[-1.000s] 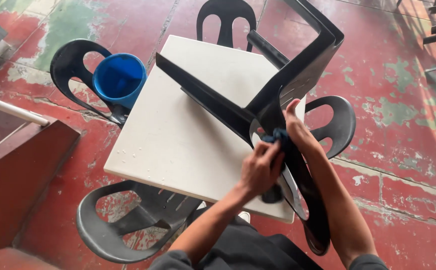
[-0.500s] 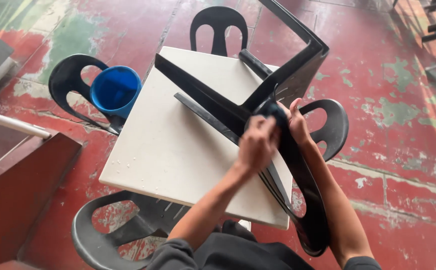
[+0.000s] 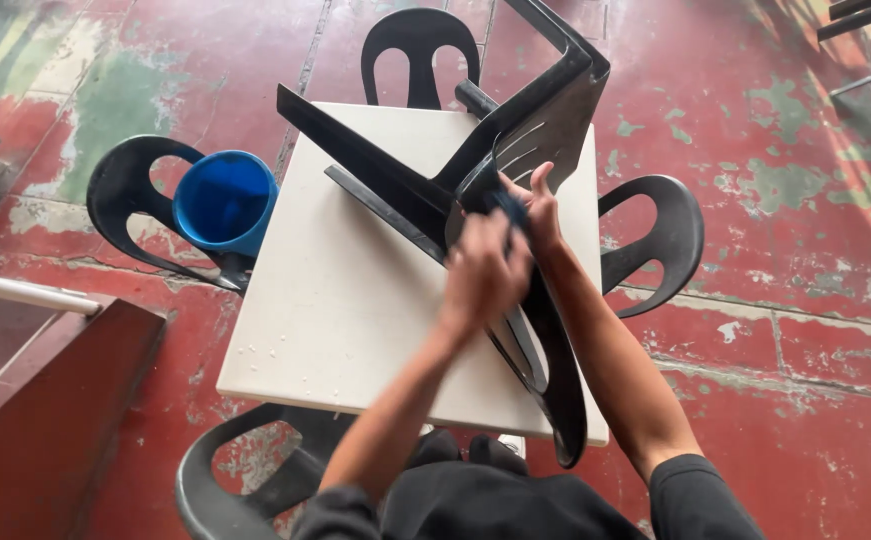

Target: Cleaning a plastic chair with a cloth and soapy water from a bucket.

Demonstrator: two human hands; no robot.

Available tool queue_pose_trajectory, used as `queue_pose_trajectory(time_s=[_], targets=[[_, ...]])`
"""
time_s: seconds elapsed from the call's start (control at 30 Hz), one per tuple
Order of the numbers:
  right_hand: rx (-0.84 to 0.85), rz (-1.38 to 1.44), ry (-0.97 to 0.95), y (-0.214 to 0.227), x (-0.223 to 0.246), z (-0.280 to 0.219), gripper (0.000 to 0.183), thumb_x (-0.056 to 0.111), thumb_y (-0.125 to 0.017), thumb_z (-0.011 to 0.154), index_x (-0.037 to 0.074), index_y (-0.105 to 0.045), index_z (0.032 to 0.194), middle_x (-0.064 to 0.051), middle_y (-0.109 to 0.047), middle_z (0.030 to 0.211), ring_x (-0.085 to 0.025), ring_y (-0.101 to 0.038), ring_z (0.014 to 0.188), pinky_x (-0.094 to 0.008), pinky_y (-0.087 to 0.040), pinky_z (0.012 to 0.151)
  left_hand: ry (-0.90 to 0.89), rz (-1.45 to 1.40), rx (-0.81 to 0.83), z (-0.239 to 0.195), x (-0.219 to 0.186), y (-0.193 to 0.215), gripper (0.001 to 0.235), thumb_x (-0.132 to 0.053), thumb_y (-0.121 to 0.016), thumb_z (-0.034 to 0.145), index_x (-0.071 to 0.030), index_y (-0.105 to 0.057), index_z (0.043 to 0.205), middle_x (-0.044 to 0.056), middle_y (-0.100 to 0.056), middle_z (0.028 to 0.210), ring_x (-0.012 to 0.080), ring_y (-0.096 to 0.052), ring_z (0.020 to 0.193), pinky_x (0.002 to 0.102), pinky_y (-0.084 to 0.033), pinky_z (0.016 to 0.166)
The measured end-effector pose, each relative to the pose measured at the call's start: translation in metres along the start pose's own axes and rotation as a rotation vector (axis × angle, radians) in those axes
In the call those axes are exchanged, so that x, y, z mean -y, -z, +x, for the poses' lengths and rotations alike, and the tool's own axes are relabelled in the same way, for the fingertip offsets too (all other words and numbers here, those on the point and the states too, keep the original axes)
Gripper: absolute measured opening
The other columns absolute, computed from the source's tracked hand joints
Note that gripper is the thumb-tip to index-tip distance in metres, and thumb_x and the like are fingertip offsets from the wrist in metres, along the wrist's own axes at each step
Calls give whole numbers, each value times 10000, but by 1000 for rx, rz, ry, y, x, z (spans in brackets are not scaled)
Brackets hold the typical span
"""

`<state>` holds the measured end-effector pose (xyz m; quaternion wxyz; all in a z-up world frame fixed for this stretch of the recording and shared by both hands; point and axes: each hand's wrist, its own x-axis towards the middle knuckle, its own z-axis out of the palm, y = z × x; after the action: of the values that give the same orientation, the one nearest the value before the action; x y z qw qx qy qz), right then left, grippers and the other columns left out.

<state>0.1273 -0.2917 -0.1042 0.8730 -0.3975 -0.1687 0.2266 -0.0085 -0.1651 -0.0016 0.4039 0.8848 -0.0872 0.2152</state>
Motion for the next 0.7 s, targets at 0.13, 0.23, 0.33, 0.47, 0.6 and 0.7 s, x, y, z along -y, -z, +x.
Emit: queue_pose_trajectory(time_s=[0.13, 0.23, 0.33, 0.47, 0.6, 0.7], targets=[[-67, 218, -12, -26, 5, -19, 1071, 809, -160, 917, 2, -366, 1591, -170, -610, 1407, -280, -597, 1266, -434, -421, 1170, -180, -140, 151, -75, -22, 14, 397, -236, -670, 970, -32, -577, 1298, 193, -629, 1032, 388, -696, 767, 458, -597, 665], [-135, 123, -197, -7, -8, -74, 980, 743, -204, 928, 5, -363, 1553, -191, -608, 1427, -278, -598, 1308, -378, -399, 1161, -225, -142, 154, -56, 8, 13, 458, -241, -689, 978, -37, -544, 1362, 183, -638, 1048, 400, -687, 778, 476, -571, 659], [-366, -282, -2, -28, 2, -145, 953, 684, -300, 1090, -106, -381, 1617, -257, -551, 1491, -309, -505, 1303, -435, -361, 1175, -193, -206, 45, -8, 38, 3, 553, -233, -645, 1021, -41, -446, 1500, 194, -630, 1130, 403, -691, 847, 458, -575, 664], [-444, -167, 81, -133, 14, -215, 796, 522, -360, 1047, -75, -344, 1574, -231, -457, 1556, -304, -456, 1421, -422, -329, 1196, -159, -129, -20, 32, 47, -5, 436, -225, -658, 989, -88, -602, 1399, 217, -621, 1181, 369, -703, 904, 431, -594, 723], [-627, -437, 205, -149, -7, -233, 723, 363, -473, 1035, -156, -371, 1528, -241, -461, 1567, -291, -438, 1475, -389, -286, 1253, -150, -298, 14, -24, 33, -3, 403, -148, -646, 1023, -59, -604, 1414, 198, -636, 1128, 326, -677, 980, 417, -580, 849], [-569, -285, 213, -126, -11, -233, 811, 507, -360, 1057, -144, -377, 1541, -250, -494, 1526, -323, -498, 1398, -433, -350, 1219, -359, -448, 177, -126, 0, 14, 463, -125, -654, 1009, 3, -546, 1441, 197, -631, 1123, 348, -655, 967, 417, -584, 837]])
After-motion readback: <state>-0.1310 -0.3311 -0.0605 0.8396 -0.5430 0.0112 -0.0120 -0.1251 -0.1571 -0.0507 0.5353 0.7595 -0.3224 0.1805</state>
